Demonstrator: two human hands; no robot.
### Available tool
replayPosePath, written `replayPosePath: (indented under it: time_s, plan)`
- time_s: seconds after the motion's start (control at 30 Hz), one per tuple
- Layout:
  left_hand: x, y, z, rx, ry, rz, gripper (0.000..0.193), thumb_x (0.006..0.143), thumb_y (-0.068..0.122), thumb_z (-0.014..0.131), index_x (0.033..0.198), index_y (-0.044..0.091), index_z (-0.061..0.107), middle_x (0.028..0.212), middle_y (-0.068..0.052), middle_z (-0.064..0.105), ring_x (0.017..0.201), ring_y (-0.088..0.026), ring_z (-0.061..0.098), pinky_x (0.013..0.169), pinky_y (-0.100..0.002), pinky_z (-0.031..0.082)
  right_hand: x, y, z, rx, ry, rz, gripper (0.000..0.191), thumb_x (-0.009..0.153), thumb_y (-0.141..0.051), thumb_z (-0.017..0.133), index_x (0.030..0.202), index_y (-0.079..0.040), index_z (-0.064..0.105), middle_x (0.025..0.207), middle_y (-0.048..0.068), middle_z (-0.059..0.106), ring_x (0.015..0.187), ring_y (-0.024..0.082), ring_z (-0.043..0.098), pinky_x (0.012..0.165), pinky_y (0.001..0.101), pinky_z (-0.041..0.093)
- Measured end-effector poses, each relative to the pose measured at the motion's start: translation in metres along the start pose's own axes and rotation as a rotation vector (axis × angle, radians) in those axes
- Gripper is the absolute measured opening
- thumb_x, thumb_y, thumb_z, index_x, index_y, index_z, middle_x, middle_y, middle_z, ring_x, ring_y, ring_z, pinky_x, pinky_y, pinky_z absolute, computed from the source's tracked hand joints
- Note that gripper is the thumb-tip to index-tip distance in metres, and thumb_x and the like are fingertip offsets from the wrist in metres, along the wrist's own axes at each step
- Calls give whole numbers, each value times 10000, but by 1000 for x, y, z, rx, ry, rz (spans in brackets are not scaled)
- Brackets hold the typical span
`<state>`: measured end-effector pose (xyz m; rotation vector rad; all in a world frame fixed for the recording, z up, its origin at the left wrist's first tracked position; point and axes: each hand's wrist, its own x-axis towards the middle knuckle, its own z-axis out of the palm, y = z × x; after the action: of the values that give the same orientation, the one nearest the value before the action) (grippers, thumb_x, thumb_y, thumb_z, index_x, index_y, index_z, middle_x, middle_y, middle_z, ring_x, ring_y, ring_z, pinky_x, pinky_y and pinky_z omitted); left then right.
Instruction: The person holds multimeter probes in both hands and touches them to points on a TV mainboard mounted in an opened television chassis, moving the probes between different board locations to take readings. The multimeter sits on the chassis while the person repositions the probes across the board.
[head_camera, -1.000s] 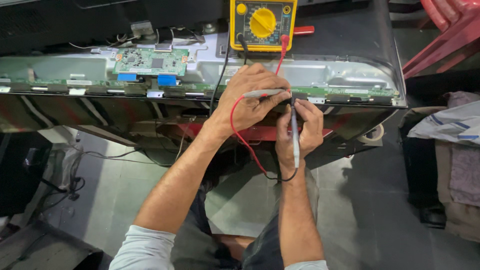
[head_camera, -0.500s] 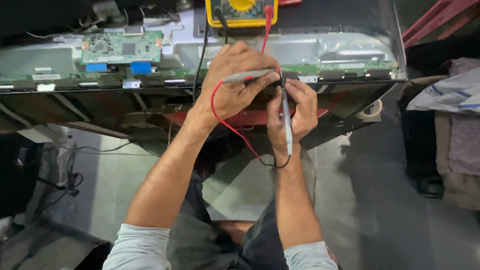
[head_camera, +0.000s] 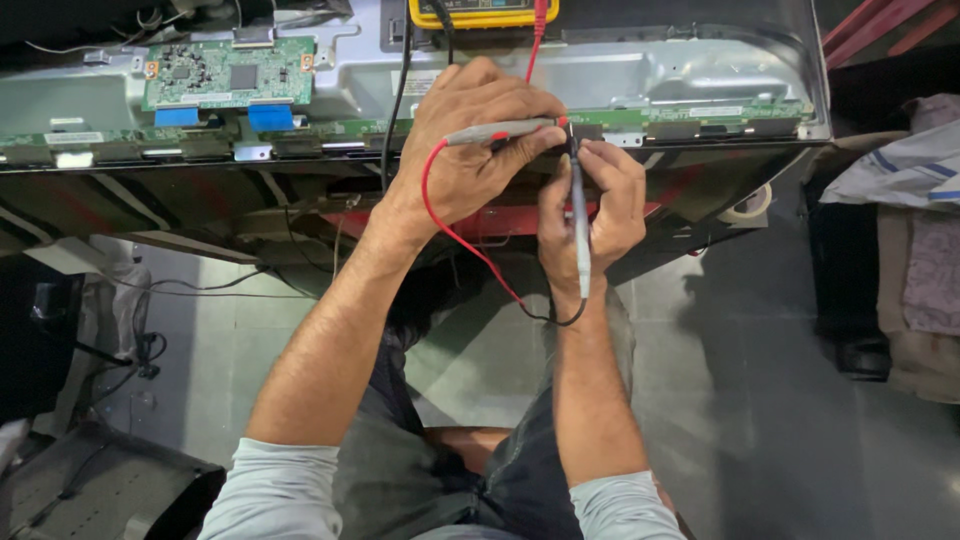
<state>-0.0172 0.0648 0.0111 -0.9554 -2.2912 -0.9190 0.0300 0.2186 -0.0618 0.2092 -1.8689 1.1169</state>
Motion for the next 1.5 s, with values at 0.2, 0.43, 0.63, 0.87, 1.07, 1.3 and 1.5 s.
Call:
replayPosePath:
  time_s: [0.2, 0.43, 0.63, 0.87, 1.07, 1.3, 1.5]
  plan:
    - [0, 1, 0, -8, 0, -7, 248, 1029, 377, 739, 1091, 137, 752, 1040, 16, 743, 957, -237, 600, 868, -383, 435, 2, -1, -1, 0, -8, -11, 263, 924, 75, 757, 1145, -7, 641, 1169, 161, 679, 1063, 311, 696, 963, 390, 584]
    - [1, 2, 0, -7, 16, -9, 244, 1020, 371, 743, 1086, 136, 750, 1031, 13, 740, 958, -244, 599, 871, -391, 433, 2, -1, -3, 11, -10, -5, 255, 918, 77, 752, 1136, 0, 645, 1167, 166, 682, 1063, 309, 697, 970, 390, 581]
    - [0, 3, 0, -7, 19, -10, 233, 1015, 361, 743, 1075, 136, 751, 1030, 13, 738, 960, -244, 601, 876, -394, 436, 3, 0, -1, 17, 4, -1, 245, 927, 77, 762, 1130, -2, 649, 1158, 165, 686, 1046, 302, 704, 955, 381, 588]
    - [3, 3, -1, -27, 15, 9, 192, 1005, 314, 748, 1035, 124, 746, 1038, 12, 739, 974, -250, 617, 864, -388, 441, 2, 0, -2, 11, 2, -21, 260, 911, 85, 745, 1139, 3, 650, 1159, 172, 688, 1064, 326, 699, 976, 396, 577]
    - [3, 8, -3, -87, 31, 7, 181, 998, 308, 730, 1015, 128, 738, 1029, 28, 737, 989, -232, 636, 875, -379, 452, 3, 1, -2, -8, 11, -50, 257, 918, 71, 764, 1141, 4, 656, 1149, 171, 688, 1065, 331, 697, 975, 404, 574]
    - [5, 9, -1, -64, 30, -5, 196, 998, 319, 720, 1013, 124, 737, 1041, 29, 744, 973, -231, 635, 864, -373, 449, 2, 4, -2, 2, 17, -38, 250, 909, 74, 761, 1125, 2, 657, 1140, 172, 689, 1047, 325, 700, 952, 398, 579]
    - [4, 9, -1, -39, 27, -20, 207, 991, 329, 723, 1025, 126, 746, 1040, 23, 744, 963, -231, 631, 857, -373, 447, 4, 1, -3, 9, 9, -35, 255, 902, 78, 753, 1124, 4, 652, 1142, 175, 688, 1043, 326, 699, 945, 398, 576]
